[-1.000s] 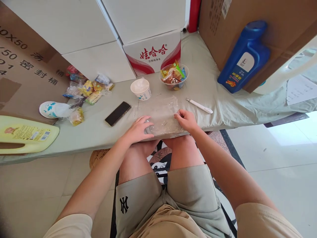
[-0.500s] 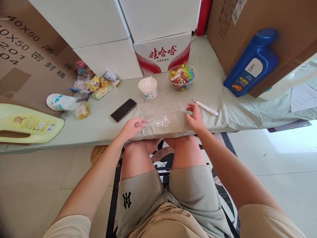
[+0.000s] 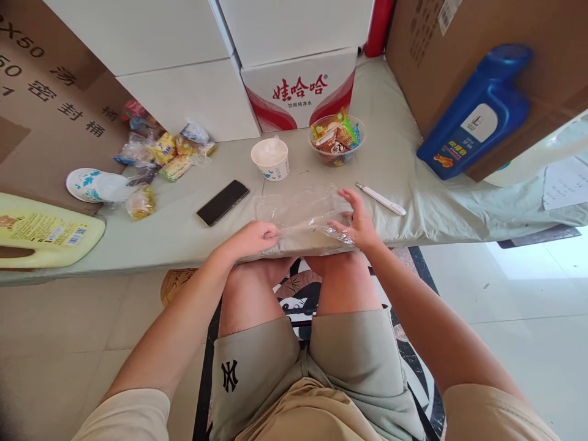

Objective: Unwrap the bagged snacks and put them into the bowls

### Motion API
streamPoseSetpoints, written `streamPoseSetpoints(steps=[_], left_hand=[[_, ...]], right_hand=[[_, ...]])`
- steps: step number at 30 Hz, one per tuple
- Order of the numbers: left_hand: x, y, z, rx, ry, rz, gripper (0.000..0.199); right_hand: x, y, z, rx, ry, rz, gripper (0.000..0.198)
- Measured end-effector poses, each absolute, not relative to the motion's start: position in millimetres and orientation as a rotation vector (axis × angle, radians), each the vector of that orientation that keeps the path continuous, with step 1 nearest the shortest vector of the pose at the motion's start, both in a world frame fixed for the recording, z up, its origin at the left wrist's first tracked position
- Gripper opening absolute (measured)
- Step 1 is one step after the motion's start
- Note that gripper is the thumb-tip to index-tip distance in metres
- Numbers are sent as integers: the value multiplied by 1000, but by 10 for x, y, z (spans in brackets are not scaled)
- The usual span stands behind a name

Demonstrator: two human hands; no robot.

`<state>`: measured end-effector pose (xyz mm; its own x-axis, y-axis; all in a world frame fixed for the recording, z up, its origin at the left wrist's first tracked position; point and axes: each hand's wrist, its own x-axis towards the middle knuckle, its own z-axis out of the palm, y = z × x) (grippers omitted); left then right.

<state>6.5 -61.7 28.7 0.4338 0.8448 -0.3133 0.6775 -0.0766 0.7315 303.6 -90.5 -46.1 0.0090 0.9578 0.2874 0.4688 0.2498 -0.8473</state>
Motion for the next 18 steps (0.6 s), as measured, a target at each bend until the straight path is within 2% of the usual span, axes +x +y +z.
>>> streamPoseSetpoints(steps=[2, 3, 5, 9, 14, 18], left_hand=[[29, -633, 307, 1814, 1272, 225, 26], [0, -639, 314, 1812, 1257, 229, 23], [-75, -644, 317, 1794, 1256, 250, 23], [-239, -615, 276, 1673, 1367, 374, 35], [-292, -593, 218, 1441, 1425, 761, 26], [-188, -600, 206, 1376, 1456, 953, 34]], right_hand=[[3026, -910, -411, -1349, -1680, 680, 41], [3018, -917, -384, -1355, -1694, 680, 33], [2997, -933, -332, -1382, -1639, 705, 40], [2961, -956, -280, -1472, -1459, 794, 55], [2951, -947, -294, -1518, -1351, 795, 51], [2953, -929, -307, -1482, -1301, 734, 49]])
